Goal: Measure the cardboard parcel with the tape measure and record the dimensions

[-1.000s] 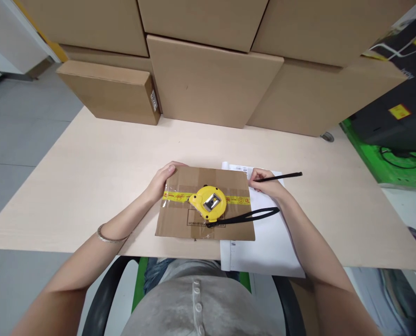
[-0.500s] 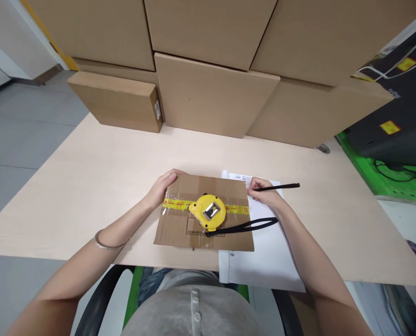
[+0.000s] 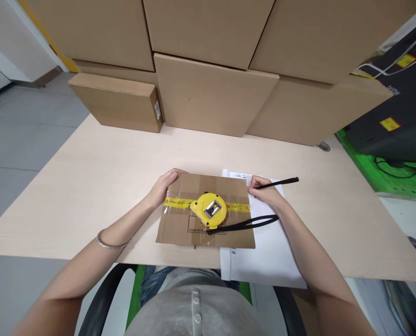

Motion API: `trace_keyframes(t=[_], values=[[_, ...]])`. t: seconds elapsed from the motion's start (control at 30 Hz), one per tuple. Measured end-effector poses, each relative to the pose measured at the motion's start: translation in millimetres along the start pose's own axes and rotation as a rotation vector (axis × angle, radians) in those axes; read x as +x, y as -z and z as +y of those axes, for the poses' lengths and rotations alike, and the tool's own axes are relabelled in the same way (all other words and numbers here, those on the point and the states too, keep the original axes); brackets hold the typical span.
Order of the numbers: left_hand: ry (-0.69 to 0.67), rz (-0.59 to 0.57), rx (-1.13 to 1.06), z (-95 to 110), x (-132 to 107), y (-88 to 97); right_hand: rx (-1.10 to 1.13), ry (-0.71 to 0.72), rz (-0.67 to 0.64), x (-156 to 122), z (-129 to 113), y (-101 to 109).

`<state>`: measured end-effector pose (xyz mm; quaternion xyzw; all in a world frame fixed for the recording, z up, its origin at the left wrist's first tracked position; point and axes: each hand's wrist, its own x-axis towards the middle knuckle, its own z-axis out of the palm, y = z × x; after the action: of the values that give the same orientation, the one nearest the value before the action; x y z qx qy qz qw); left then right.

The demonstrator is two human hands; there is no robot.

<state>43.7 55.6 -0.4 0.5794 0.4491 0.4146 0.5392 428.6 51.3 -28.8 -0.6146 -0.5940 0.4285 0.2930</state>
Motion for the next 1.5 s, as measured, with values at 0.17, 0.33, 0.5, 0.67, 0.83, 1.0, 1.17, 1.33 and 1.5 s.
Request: trace_keyframes(t=[0.17, 0.33, 0.5, 0.67, 0.83, 1.0, 1.17, 1.33, 1.5], values=[[0.014, 0.008, -0.021, 0.3, -0.2, -0.4, 0.009, 0.011, -0.001, 0.6, -2.0, -0.2], [0.004, 0.011, -0.003, 0.7, 0.0, -0.2, 0.014, 0.013, -0.003, -0.8, -4.4, -0.3], [0.014, -0.003, -0.018, -0.4, 1.8, -0.1, 0.011, 0.024, -0.006, 0.1, -3.6, -0.1], [-0.008, -0.007, -0.020, -1.8, 3.2, -0.3, 0.010, 0.032, -0.004, 1.4, -2.0, 0.0], [-0.002, 0.001, -0.032, -1.3, 2.6, -0.6, 0.018, 0.032, 0.000, 1.6, -0.2, -0.6], [-0.003, -0.008, -0.031, 1.1, 1.9, -0.8, 0.031, 0.025, -0.013, 0.7, -0.9, -0.8], [-0.015, -0.013, -0.025, -0.7, 2.6, -0.2, 0.037, 0.024, -0.005, 0.1, -2.8, -0.8], [-0.017, -0.018, -0.031, -2.9, 2.6, 0.1, 0.037, 0.026, 0.012, -0.2, -2.1, -0.8], [-0.017, -0.014, -0.028, -2.8, 2.3, 0.3, 0.034, 0.027, 0.006, -0.3, -2.7, -0.4]])
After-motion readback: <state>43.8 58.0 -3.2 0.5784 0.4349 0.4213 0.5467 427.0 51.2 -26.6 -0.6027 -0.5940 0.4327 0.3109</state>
